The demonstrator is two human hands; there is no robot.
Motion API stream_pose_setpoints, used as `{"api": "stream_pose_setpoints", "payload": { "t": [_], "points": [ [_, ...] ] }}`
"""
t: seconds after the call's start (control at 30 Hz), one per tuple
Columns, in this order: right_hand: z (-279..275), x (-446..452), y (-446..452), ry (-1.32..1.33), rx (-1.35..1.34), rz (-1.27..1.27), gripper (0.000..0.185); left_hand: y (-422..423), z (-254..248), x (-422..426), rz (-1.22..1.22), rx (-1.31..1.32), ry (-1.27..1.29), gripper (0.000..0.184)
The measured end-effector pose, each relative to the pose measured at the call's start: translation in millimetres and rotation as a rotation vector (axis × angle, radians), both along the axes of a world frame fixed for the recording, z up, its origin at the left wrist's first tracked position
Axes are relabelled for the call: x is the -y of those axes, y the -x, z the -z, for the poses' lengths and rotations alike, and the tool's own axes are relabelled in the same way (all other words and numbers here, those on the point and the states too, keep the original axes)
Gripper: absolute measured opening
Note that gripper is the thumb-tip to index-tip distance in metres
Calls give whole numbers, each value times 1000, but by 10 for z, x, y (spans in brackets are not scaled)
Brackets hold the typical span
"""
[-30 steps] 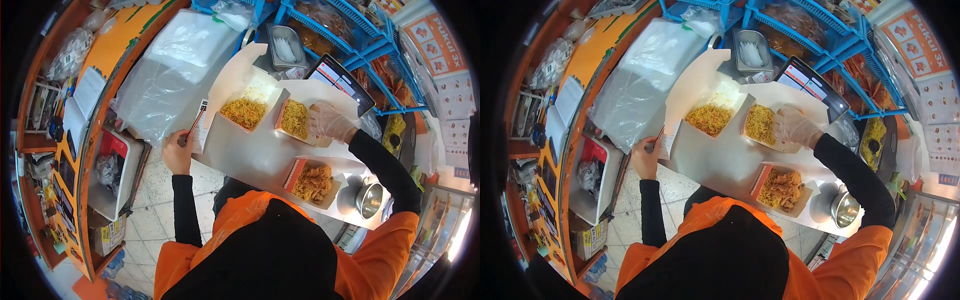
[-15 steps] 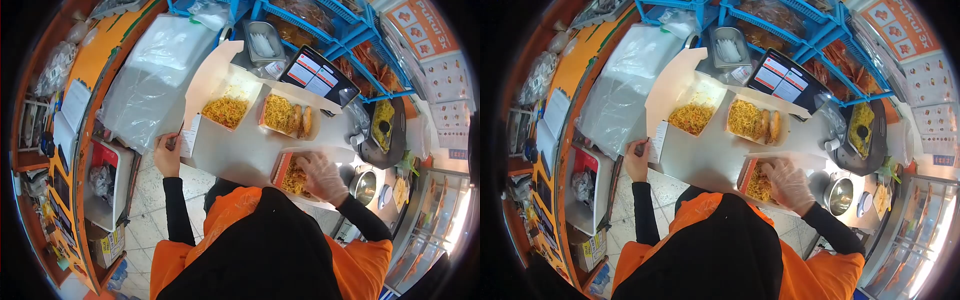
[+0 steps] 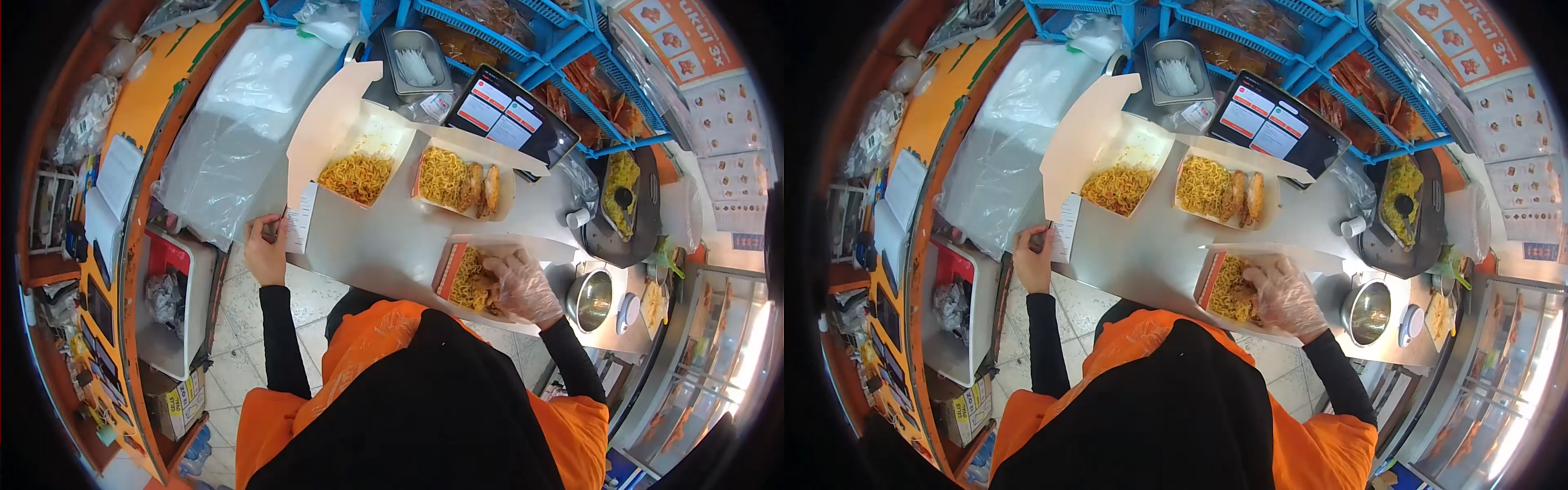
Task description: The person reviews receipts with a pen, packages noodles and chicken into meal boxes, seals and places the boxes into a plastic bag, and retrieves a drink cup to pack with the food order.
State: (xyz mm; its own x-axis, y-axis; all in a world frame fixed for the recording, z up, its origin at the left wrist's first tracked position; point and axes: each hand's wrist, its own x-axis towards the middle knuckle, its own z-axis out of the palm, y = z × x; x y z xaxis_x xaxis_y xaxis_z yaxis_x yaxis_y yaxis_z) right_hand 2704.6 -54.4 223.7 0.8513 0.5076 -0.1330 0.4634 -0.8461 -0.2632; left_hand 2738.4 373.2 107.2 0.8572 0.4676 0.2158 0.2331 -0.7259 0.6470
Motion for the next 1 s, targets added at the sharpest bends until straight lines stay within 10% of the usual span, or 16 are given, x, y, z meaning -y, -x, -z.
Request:
{"api": "stream_pose_setpoints", "payload": {
  "t": [0.37,0.6,0.67,0.73,0.87,0.93,1.0],
  "points": [
    [270,116,-18,190,194,-268,30,19,13,43,-65,-26,-33,19],
    [-131,335,-21,-240,-63,134,45,-17,158,157,-147,90,-95,18],
    [-101,328,38,-972,-347,597,43,-32,201,194,-159,145,-136,17],
    [-293,293,1,-1000,-382,675,41,-47,209,223,-137,142,-274,13],
    [-977,-270,-494,-1075,-502,412,41,-49,144,217,-54,116,-256,19],
    [-1189,-716,-984,-521,117,-90,41,-51,199,167,24,116,-323,28],
    [-841,-1174,-1428,-504,276,-173,26,-63,163,185,14,128,-300,27]
  ]
}}
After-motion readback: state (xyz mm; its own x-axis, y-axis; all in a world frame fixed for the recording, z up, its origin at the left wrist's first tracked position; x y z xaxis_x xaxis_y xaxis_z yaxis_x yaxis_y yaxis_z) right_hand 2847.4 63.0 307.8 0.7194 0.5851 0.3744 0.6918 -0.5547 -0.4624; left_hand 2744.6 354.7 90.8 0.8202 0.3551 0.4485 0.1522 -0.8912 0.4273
